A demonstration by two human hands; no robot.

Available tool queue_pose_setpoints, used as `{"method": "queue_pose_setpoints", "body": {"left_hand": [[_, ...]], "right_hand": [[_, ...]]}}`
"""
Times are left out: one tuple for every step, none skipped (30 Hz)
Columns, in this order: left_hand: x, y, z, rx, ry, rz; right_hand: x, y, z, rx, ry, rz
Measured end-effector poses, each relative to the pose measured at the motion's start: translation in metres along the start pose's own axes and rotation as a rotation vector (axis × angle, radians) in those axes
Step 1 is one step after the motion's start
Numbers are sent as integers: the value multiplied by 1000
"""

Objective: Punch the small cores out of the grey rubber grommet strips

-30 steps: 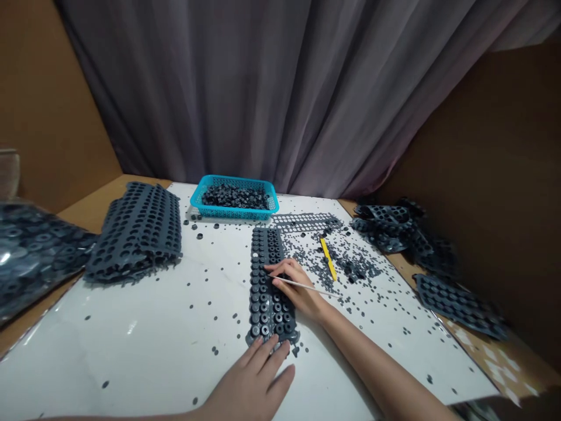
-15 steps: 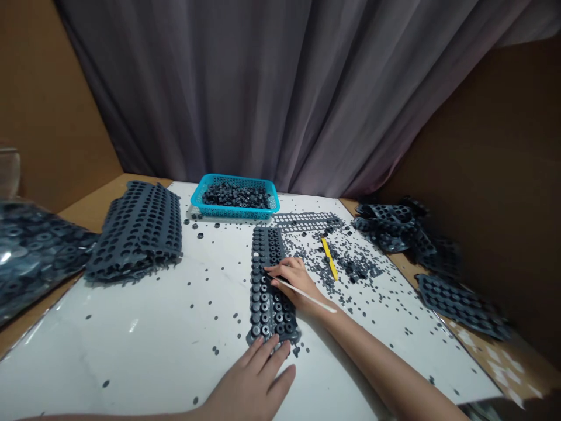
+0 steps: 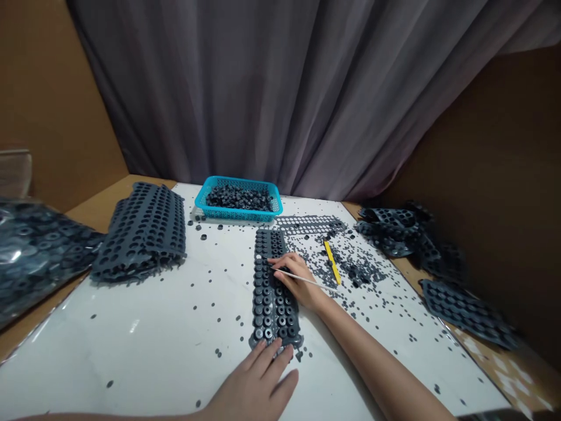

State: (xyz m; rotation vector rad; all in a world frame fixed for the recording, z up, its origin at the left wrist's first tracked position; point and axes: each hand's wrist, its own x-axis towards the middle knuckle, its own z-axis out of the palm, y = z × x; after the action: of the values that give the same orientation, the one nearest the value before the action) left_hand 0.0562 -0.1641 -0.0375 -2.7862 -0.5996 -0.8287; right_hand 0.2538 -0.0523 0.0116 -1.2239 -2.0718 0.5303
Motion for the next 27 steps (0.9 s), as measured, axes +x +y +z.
{"method": "queue_pose_setpoints", "body": {"left_hand": [[0,0,0,0,-5,-1],[0,0,0,-4,-13,-2],[0,0,-1,-10,-29,1],[0,0,-1,-14,-48,7],[-1,1,-2,-17,-75,16],[-1,1,-2,-20,-103,25],[-2,0,-3,-19,-128,31],[-2,0,-3,-16,-148,35],[-2,0,-4,-13,-162,37],[-2,0,-5,-11,-168,38],[-1,-1,-6,-10,-168,41],[0,-1,-8,-10,-165,45],[1,-2,-8,-10,-159,50],[2,-2,-9,-10,-147,49],[2,-2,-9,-9,-135,48],[3,-2,-9,-7,-129,49],[3,-2,-8,-5,-119,46],[3,-2,-8,-3,-112,43],[4,-2,-8,0,-107,40],[4,-2,-8,0,-103,40],[4,-2,-9,0,-99,41],[4,-2,-10,1,-96,40],[5,-3,-11,-1,-102,48],[5,-4,-12,-2,-114,59],[5,-5,-14,-4,-123,70],[5,-6,-15,-6,-136,80],[5,-6,-15,-6,-151,86]], "right_hand": [[-1,-2,0,31,-6,0],[-2,-3,0,49,-14,-2],[-3,-4,0,58,-21,-6],[-4,-5,-1,61,-27,-10],[-4,-5,-1,60,-30,-13],[-4,-5,-1,57,-34,-14],[-4,-4,-1,50,-36,-14],[-4,-4,-1,38,-39,-13],[-4,-3,-1,19,-41,-12],[-4,-2,0,-6,-45,-12],[-3,-1,0,-37,-52,-16],[-3,-1,0,-74,-61,-24],[-2,0,1,-115,-73,-36],[-1,2,1,-157,-80,-49],[0,3,2,-198,-84,-64],[1,5,3,-236,-84,-76],[2,6,3,-270,-80,-85],[3,8,4,-299,-71,-89],[4,10,4,-322,-59,-85],[5,11,4,-337,-40,-72],[6,12,4,-341,-18,-48],[7,12,3,-330,10,-18],[7,12,2,-302,38,12],[7,11,1,-258,61,35],[6,10,1,-205,79,45],[5,8,0,-149,86,43],[5,7,0,-98,85,31]]}}
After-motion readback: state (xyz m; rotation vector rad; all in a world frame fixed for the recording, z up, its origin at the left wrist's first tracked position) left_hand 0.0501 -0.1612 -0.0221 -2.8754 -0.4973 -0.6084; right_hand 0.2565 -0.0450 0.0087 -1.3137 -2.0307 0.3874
